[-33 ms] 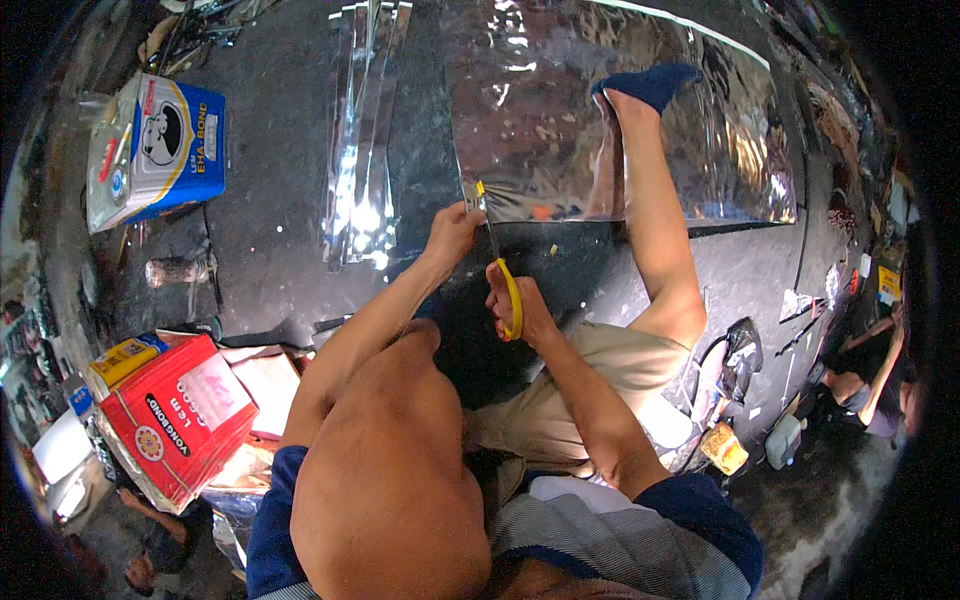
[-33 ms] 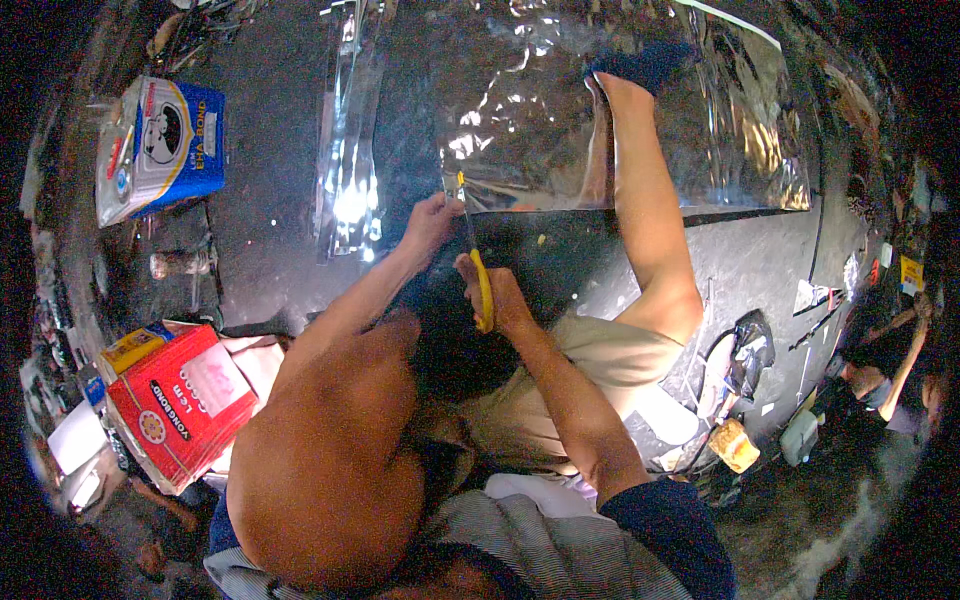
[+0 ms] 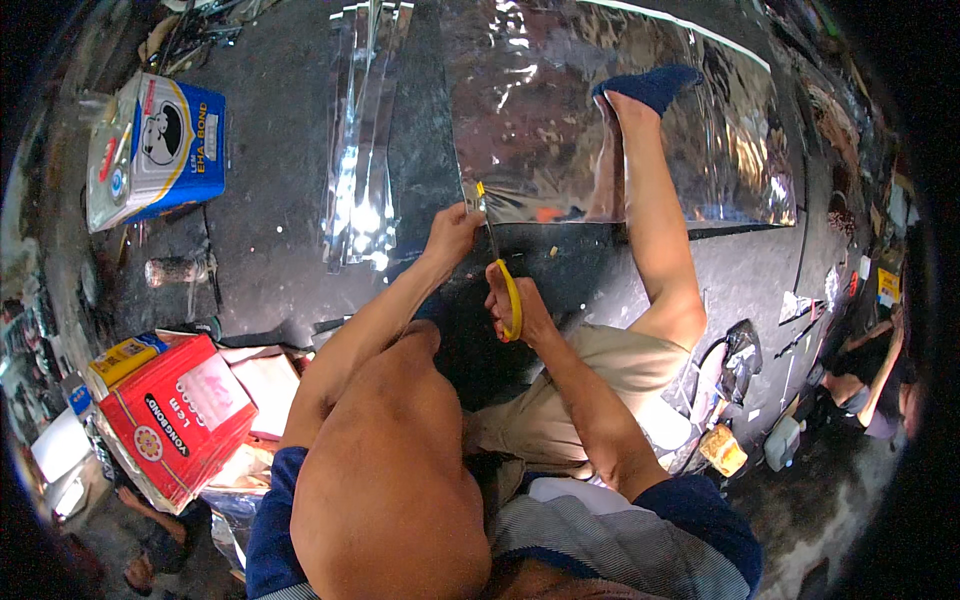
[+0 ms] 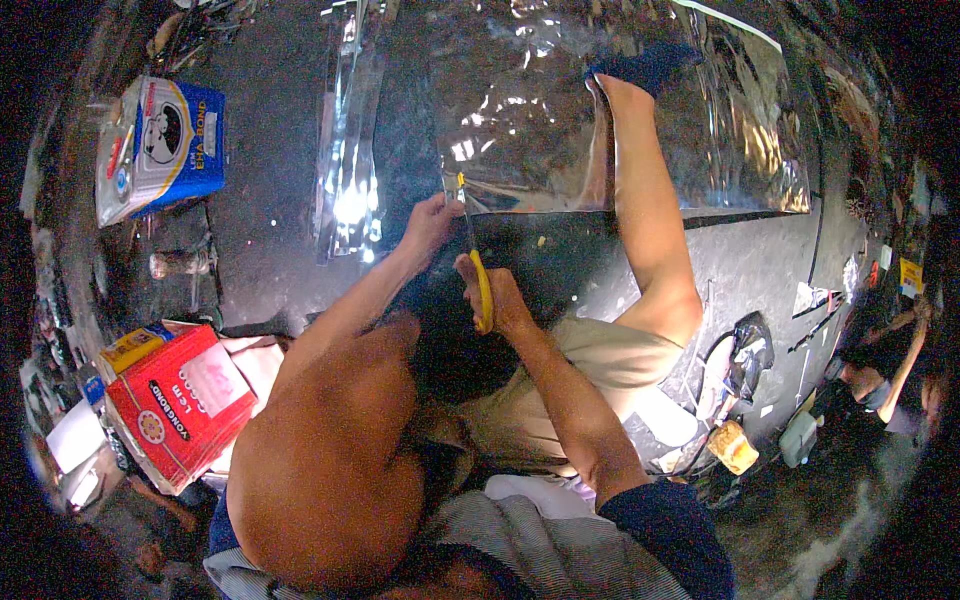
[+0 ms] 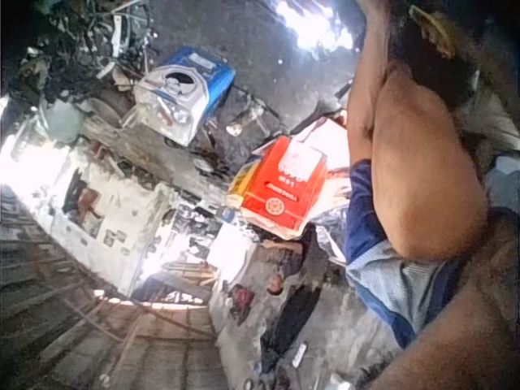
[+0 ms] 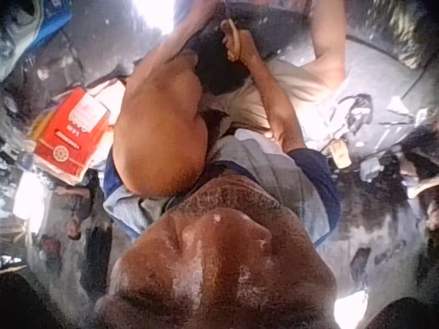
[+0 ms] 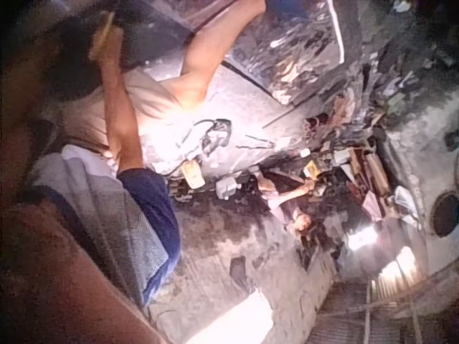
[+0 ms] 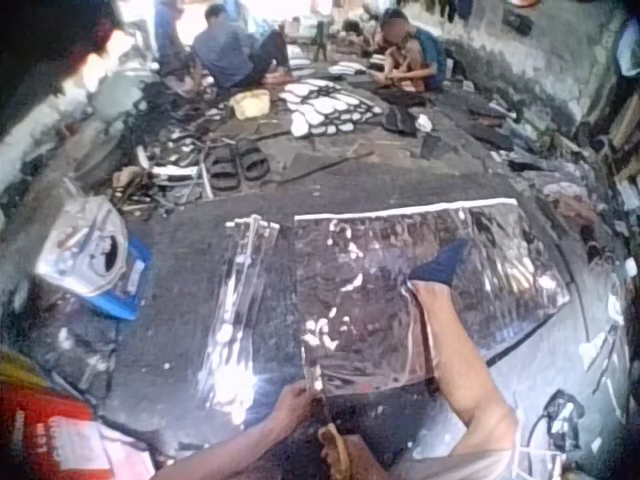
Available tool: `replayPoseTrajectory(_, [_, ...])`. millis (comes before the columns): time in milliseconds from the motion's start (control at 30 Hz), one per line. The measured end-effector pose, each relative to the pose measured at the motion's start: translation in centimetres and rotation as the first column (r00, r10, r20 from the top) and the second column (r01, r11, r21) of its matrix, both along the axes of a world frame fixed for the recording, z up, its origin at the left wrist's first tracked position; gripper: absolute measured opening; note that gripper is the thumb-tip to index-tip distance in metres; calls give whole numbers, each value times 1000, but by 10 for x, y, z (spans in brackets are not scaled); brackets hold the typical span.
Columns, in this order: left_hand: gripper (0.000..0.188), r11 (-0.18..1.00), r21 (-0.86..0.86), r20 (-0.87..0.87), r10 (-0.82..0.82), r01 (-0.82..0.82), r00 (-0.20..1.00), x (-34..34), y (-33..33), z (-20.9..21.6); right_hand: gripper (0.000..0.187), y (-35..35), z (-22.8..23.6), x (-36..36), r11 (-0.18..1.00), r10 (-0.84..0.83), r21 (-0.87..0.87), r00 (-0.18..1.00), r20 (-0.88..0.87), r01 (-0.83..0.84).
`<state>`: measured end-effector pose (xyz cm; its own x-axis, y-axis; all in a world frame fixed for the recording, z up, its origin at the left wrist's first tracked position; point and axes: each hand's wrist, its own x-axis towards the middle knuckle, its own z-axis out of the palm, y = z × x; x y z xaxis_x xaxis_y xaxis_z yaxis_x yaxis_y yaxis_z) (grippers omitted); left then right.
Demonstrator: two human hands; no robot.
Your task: The person sits on the floor and uses yellow-handled scissors to cut a large transparent plastic sheet into long strips. The person repeatedly cuts along the sheet, separating narrow strips and placing them aside on the floor.
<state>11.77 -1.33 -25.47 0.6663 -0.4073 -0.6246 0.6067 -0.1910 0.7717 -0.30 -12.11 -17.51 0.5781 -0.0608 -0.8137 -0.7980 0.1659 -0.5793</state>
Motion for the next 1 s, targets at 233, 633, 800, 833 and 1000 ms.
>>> replayPoseTrajectory(233, [17,989,-145,-37,14,-19,999,15,0,1,77,-9,-16,37,993,102,-54,995,11,-101])
replayPoseTrajectory(633, [22,989,-143,-2,-38,38,999,22,3,54,76,-37,-67,150,804,435,-531,874,217,-269])
replayPoseTrajectory(800, [18,994,-103,-15,-36,34,999,27,5,79,84,-52,-60,203,828,420,-483,885,201,-284])
replayPoseTrajectory(833, [18,994,-102,4,-48,48,999,27,6,81,87,-55,-60,212,849,423,-421,888,179,-320])
replayPoseTrajectory(1000, [21,987,-162,6,-9,10,1000,25,9,94,94,-65,-68,264,836,403,-479,892,205,-268])
